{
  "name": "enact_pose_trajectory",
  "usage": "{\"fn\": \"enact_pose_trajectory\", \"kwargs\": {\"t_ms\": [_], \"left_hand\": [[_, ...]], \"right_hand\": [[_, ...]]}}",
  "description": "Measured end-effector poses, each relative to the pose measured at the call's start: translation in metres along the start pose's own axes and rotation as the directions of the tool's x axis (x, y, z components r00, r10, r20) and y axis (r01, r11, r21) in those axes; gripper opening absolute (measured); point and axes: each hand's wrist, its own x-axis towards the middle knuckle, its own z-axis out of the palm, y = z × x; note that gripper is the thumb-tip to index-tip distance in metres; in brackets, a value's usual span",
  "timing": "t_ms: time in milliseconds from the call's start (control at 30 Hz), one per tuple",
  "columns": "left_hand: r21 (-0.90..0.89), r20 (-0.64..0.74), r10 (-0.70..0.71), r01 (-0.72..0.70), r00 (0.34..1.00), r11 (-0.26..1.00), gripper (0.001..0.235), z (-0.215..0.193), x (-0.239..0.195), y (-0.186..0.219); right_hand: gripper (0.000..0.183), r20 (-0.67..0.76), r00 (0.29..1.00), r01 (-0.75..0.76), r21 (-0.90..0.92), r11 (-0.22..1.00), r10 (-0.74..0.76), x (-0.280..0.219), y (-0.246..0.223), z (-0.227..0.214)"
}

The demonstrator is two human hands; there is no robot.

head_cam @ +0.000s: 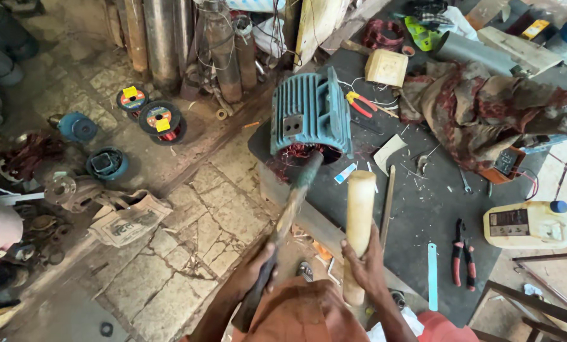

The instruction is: The person works on a teal electric motor on a cluttered workbench. They use a wooden mallet to tap the motor housing, then use pliers to pull and adjust internal copper windings. The person repeatedly taps the motor and manipulates the windings throughout the clip.

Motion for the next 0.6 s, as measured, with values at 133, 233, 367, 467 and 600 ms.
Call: {"fn": "enact_pose_trajectory", "kwargs": {"t_ms": [133,233,367,467,600], "left_hand": [[-0.226,0.053,0.017,-0.005,0.998,0.974,0.042,0.002,0.015,-0.012],[-0.323,0.118,0.077,-0.035,0.99,0.946,0.047,0.004,0.03,-0.02],[-0.415,0.204,0.153,-0.056,0.967,0.908,0.052,0.012,0.049,-0.037],[-0.477,0.235,0.167,-0.037,0.958,0.878,0.05,0.015,0.057,-0.048],[-0.623,0.518,0.233,0.177,0.823,0.762,0.056,0.022,0.055,-0.049]], "right_hand": [[0.086,-0.005,0.987,0.158,-0.124,0.98,-0.16,0.005,-0.014,-0.013],[0.086,-0.022,0.996,0.09,-0.053,0.995,-0.091,0.021,-0.033,-0.039],[0.078,-0.213,0.946,0.26,0.039,0.965,-0.246,0.036,-0.049,-0.061],[0.074,-0.182,0.93,0.258,-0.294,0.92,-0.319,0.038,-0.044,-0.021],[0.099,0.395,0.918,0.291,-0.724,0.625,0.03,0.019,-0.026,0.011]]}}
